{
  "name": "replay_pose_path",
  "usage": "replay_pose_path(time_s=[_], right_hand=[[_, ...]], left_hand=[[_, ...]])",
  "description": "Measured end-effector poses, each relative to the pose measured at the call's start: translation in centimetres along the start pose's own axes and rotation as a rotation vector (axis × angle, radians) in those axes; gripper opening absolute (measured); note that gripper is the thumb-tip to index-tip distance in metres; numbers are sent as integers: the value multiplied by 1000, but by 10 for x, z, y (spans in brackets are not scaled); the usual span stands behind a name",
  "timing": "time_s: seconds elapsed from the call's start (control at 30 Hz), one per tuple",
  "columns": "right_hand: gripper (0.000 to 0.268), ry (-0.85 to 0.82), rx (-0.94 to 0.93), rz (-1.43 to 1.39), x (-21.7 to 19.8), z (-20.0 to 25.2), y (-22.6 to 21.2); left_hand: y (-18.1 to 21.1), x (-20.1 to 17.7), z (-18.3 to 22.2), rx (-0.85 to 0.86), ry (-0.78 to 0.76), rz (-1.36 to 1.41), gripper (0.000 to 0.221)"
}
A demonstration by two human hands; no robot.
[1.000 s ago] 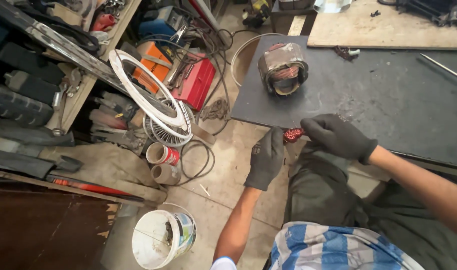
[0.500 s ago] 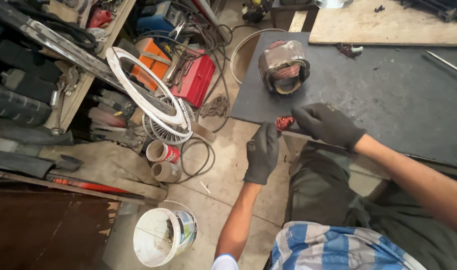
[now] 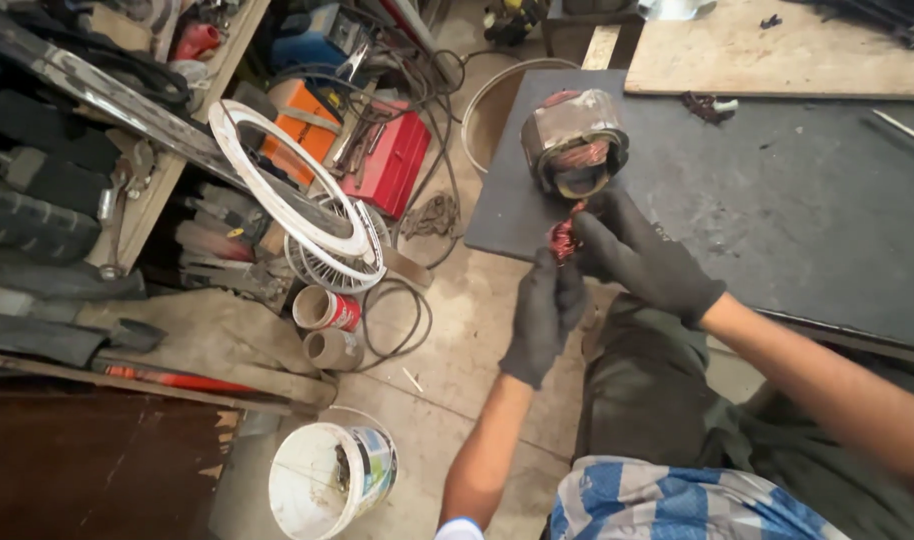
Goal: Winding copper wire coils and fitting them into a motor stator during a repair process
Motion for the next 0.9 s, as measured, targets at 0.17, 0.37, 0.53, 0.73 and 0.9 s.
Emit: replay_pose_path(time_s=[0.17,0.37,0.53,0.73,0.9], right_hand=[[46,20,-214,-171,12,-5,-17],[28,69,-357,83,13,-10,-32],[28,155,-432,170,12,18,-36],[28,182,-338,234,10,-5,5],[34,272,-504,389,21,-28,-13]], left_hand=[[-17,-45,-25,6,221,-711,43],[38,10,13,120,144,-884,40],[43,14,54,96,202,-861,39],[3,-14,69,71,169,-760,46],[-4,-15,79,115,143,-872,38]])
Point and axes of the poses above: each hand's wrist, its own z-axis away from the middle knuckle, its own x-axis out of the palm, y = z × x, the point moved 9 cm from there along -z, towards the middle knuckle, and after that the axes turned 4 degrees about x, right-handed, at the moved point
